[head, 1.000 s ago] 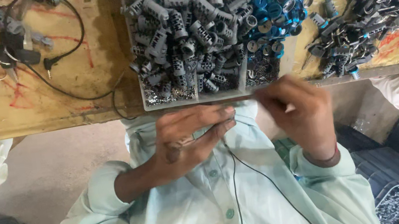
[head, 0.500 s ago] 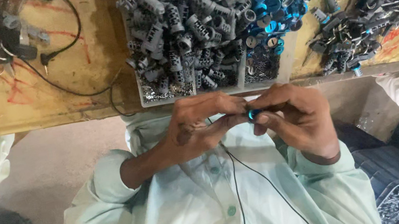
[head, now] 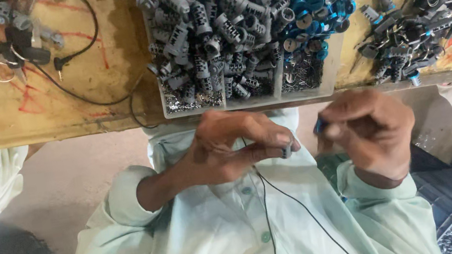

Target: The person sits at a workbench assembling electrical connectors. They pick gray ribbed cylindrical sleeves and blue metal caps from a tray, thread the end of a black wire through the sleeves, press the cap onto the sleeve, and place the finished assembly back on the tray, repeating the cycle.

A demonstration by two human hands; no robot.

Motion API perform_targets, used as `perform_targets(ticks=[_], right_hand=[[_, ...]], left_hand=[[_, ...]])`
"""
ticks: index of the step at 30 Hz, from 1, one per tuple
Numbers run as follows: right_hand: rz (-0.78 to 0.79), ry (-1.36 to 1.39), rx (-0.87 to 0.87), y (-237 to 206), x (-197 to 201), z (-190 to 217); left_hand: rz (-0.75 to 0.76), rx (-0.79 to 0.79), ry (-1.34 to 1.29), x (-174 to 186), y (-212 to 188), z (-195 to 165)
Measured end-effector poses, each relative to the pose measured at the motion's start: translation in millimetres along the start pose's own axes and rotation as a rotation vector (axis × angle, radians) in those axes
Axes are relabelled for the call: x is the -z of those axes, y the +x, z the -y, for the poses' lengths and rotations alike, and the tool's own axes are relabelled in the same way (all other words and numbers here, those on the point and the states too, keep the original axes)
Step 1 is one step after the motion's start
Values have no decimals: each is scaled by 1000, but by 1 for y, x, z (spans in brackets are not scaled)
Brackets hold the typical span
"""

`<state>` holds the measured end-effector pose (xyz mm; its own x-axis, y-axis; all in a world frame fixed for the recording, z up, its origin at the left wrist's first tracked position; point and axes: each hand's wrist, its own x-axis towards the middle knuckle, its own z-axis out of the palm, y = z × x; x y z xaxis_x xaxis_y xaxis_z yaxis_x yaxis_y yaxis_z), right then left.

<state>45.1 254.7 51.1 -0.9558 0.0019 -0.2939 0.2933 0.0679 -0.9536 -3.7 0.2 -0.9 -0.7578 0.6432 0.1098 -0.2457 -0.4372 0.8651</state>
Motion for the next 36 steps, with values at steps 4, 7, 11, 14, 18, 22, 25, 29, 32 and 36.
perform_targets(ticks=[4, 7, 11, 14, 18, 22, 25, 29, 32, 36], right_hand=[[264, -274, 301, -11, 7, -7], [268, -335, 250, 2, -6, 3], [174, -470, 234, 46, -34, 26], [-4, -268, 6, 59, -37, 24], [61, 52, -102, 18, -8, 10], [198, 222, -150, -7, 8, -7], [146, 232, -227, -3, 1, -6], [223, 124, -98, 3, -7, -4], [268, -17, 107, 5, -10, -7], [134, -502, 343, 26, -24, -12]], left_hand=[[-18, 21, 38, -1, -1, 13], [-34, 24, 38, -1, 0, 8], [106, -19, -113, 2, -5, -16], [141, -43, -160, 10, -4, -20], [-50, 62, -183, 13, 1, -4], [-109, 9, -83, 9, 1, 7], [-137, -21, 18, 8, -1, 9], [-124, -30, 97, 9, -2, 11], [-111, -39, 139, 7, 0, 6], [-48, -3, 125, 8, 1, -14]])
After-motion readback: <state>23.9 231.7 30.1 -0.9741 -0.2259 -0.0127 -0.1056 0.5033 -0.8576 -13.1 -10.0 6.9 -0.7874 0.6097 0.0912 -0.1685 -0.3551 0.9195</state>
